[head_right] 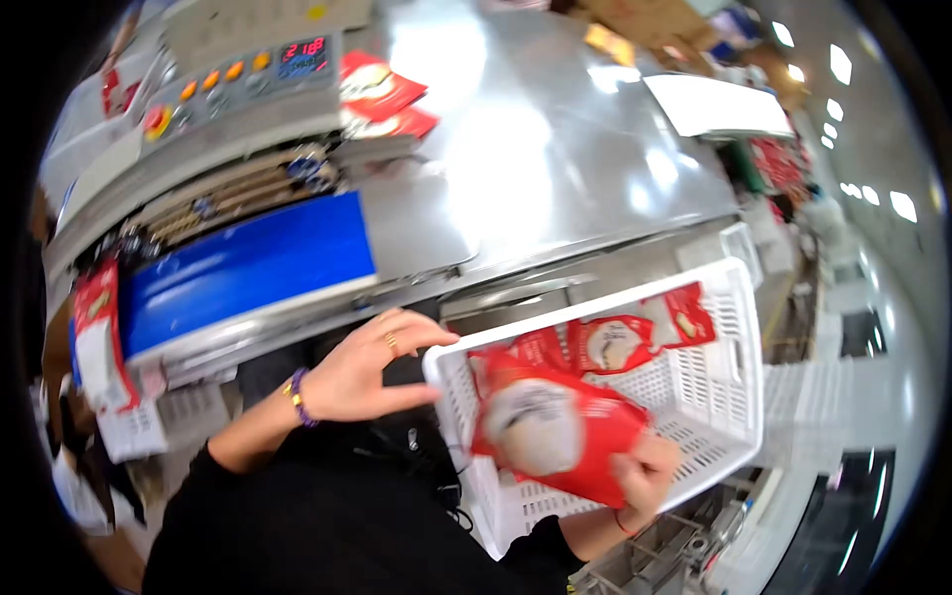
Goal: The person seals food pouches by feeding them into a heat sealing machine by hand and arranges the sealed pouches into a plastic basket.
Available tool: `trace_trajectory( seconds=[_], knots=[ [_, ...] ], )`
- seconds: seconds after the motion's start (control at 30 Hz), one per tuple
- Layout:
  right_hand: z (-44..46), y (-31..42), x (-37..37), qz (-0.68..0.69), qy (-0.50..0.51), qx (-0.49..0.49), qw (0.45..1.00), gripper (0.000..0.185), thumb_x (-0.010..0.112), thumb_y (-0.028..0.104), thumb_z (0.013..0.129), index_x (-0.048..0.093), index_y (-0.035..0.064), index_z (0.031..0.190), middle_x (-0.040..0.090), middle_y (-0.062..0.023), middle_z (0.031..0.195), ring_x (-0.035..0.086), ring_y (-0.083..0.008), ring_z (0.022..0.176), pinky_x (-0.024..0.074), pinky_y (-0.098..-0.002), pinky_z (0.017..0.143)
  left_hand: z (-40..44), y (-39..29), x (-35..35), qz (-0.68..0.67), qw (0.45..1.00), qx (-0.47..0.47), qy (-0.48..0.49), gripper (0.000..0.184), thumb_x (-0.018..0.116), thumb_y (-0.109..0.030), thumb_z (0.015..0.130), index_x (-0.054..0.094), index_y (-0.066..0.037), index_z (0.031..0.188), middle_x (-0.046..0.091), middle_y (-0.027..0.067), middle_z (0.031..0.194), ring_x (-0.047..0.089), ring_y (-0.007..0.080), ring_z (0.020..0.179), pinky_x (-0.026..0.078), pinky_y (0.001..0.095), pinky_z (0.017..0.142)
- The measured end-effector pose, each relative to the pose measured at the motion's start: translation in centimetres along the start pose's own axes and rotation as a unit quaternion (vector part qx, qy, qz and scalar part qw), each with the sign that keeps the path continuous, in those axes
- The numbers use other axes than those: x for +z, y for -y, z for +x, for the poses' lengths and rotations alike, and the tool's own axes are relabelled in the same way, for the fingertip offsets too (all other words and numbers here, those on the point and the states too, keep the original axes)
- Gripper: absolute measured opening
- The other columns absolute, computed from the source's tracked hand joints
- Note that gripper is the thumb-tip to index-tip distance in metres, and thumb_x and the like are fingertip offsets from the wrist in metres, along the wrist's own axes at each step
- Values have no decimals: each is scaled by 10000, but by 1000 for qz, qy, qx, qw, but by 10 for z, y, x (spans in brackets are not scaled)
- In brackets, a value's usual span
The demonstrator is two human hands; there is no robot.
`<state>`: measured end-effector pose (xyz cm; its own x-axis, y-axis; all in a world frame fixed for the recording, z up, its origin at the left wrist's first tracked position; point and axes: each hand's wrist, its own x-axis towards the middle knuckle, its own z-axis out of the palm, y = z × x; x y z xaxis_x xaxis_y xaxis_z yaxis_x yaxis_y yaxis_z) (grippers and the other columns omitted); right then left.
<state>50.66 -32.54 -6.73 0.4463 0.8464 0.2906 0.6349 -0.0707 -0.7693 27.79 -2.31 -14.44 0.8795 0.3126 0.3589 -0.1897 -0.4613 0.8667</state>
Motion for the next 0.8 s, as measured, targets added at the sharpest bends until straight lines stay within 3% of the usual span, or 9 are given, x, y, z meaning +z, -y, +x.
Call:
trace_trajectory(
  seconds=[0.1, 0.13, 0.2, 0.27, 0.47, 0.6, 0.67, 0.7, 0.8],
  knots=[
    [65, 46, 59, 59, 256, -248, 932, 291, 682, 19, 699, 435, 56, 551, 364, -58, 493, 401, -231, 400, 303, -364, 396, -3, -6, -2, -94, 992, 1, 81, 868, 831, -258, 710, 389, -38, 1423, 460, 148, 1379, 410, 315, 1311, 316, 385, 1112],
    [88, 65, 74, 96, 398, -162, 898, 267, 671, 44, 728, 463, 65, 563, 401, -52, 508, 440, -231, 424, 341, -361, 407, -8, -5, -3, -136, 985, -1, 108, 914, 844, -223, 692, 359, -36, 1444, 438, 143, 1416, 397, 290, 1332, 301, 375, 1124],
    [107, 95, 113, 84, 432, -245, 864, 192, 647, 95, 727, 514, 89, 590, 473, -48, 531, 504, -241, 469, 391, -347, 433, -19, 0, -6, -225, 948, -45, 219, 912, 848, -165, 676, 370, -38, 1443, 433, 137, 1434, 424, 230, 1316, 326, 350, 1106],
    [122, 116, 138, 74, 449, -290, 842, 173, 644, 119, 729, 534, 88, 599, 507, -51, 547, 513, -249, 473, 394, -342, 431, -38, 3, -16, -315, 897, -109, 289, 684, 823, -176, 743, 508, -28, 1332, 629, 64, 1132, 563, 91, 990, 480, 271, 878],
    [162, 148, 166, -58, 367, -322, 871, 118, 647, 110, 708, 568, 93, 622, 524, -49, 576, 553, -245, 513, 420, -338, 441, -83, 6, -38, -289, 954, -54, 58, 498, 845, -164, 738, 606, -24, 1152, 637, -5, 875, 524, 57, 774, 480, 248, 717],
    [164, 142, 159, -119, 126, -262, 949, 52, 703, 70, 732, 655, 59, 715, 642, -76, 666, 629, -221, 586, 484, -304, 516, -84, -7, -46, -309, 920, -123, -208, 189, 744, -61, 835, 667, -5, 999, 646, -27, 814, 553, 46, 749, 477, 228, 706],
    [156, 103, 142, -73, -45, -244, 966, 296, 737, 90, 739, 666, 4, 1013, 690, -140, 919, 678, -253, 841, 542, -301, 695, -92, 6, -54, -274, 924, -123, -238, 211, 732, -50, 840, 672, 4, 1034, 672, -9, 847, 577, 53, 754, 483, 233, 705],
    [153, 91, 152, -65, -31, -246, 967, 296, 737, 90, 739, 666, 4, 1013, 690, -140, 919, 678, -253, 841, 542, -301, 695, -89, -7, -65, -300, 914, -122, -243, 205, 686, -8, 847, 681, 37, 1047, 706, 76, 968, 640, 118, 872, 517, 273, 781],
    [140, 61, 179, 218, 62, -82, 971, 1012, 877, 371, 646, 348, -27, 1411, 436, -196, 1405, 415, -307, 1333, 339, -436, 1107, -85, 1, -69, -216, 941, -36, -258, 185, 668, 13, 851, 691, 41, 1032, 703, 90, 990, 648, 157, 929, 512, 283, 849]
  ],
)
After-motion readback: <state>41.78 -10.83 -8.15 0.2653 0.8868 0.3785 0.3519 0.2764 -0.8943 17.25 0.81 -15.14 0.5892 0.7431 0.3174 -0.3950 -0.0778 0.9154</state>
